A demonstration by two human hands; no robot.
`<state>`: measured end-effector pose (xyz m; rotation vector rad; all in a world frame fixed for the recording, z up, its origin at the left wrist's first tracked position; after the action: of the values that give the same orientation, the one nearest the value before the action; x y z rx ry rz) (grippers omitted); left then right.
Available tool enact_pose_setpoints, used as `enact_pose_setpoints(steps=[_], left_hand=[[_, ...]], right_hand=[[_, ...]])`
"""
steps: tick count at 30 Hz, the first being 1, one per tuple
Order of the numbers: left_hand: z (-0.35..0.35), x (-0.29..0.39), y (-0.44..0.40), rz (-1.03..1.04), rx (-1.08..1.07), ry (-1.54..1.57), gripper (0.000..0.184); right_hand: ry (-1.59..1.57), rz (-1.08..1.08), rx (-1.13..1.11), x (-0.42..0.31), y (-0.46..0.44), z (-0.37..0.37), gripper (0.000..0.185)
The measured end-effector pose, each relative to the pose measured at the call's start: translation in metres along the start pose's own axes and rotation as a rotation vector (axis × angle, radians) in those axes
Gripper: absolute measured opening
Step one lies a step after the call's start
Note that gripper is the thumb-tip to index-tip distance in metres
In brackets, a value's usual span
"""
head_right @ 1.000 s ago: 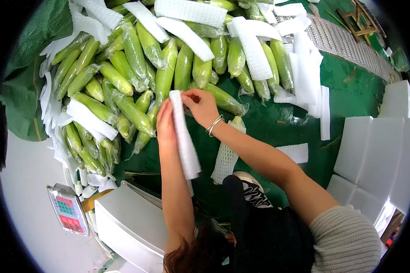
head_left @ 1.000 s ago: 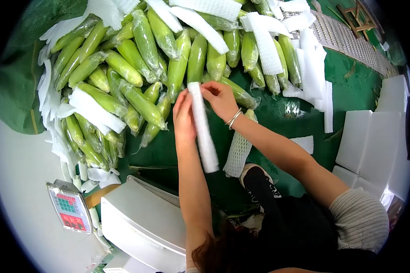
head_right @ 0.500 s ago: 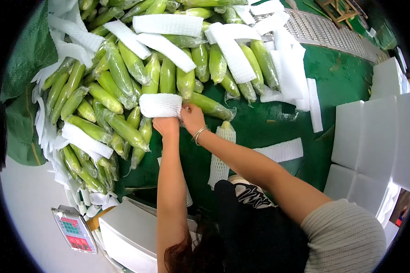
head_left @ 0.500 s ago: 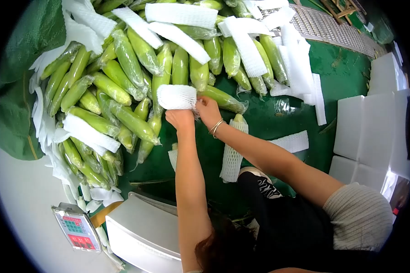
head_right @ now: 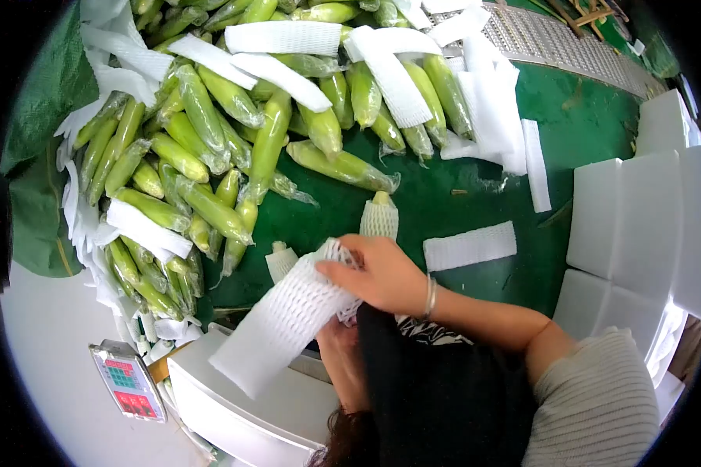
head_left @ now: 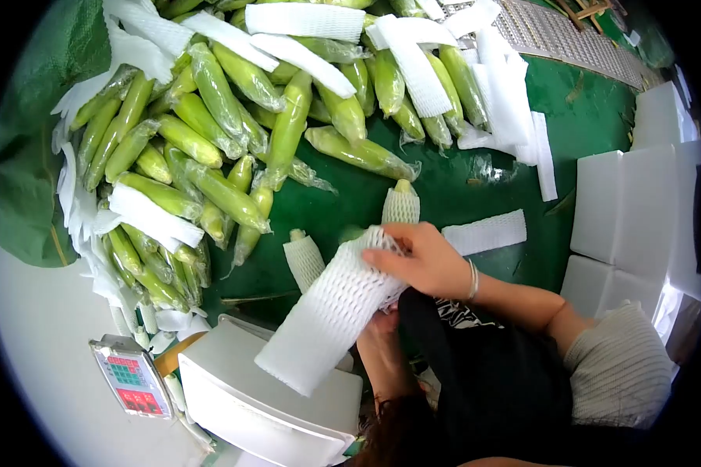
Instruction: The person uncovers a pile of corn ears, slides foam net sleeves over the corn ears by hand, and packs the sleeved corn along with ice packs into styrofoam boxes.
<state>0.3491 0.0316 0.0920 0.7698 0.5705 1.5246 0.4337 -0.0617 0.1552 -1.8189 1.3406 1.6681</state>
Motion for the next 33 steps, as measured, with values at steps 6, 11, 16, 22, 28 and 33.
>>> enact_pose_setpoints(steps=[6, 11, 16, 22, 28, 33], left_hand=[[-0.074, 0.018, -0.052, 0.036, 0.195, -0.075, 0.022], [-0.043, 0.019, 0.007, 0.110, 0.184, -0.014, 0.024], [-0.032, 0.035, 0.002, 0.191, 0.212, 0.009, 0.027], [-0.011, 0.084, -0.019, 0.422, 0.038, 0.031, 0.034], [0.000, 0.052, 0.028, 0.313, 0.087, 0.199, 0.037], [-0.015, 0.068, 0.017, 0.310, 0.234, 0.043, 0.022]], right_hand=[[-0.244, 0.227, -0.009, 0.044, -0.064, 0.025, 0.042], [0.075, -0.141, -0.031, -0.029, -0.006, 0.034, 0.028], [0.137, -0.211, -0.107, -0.003, -0.046, 0.068, 0.024], [-0.221, -0.180, -0.016, -0.023, -0.075, 0.085, 0.022], [0.091, -0.166, -0.167, -0.033, -0.047, 0.071, 0.022], [-0.111, 0.016, -0.159, -0.014, -0.063, 0.078, 0.026]])
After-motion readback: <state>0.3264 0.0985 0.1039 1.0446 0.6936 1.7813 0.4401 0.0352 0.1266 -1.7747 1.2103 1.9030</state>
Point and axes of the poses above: each hand's wrist, its own y-axis away from the middle knuckle, its own z-axis out of the palm, x = y × z, the point moved 5 cm from there along -y, towards the middle knuckle, and after that the axes turned 14 degrees about y, right-handed, at the moved point
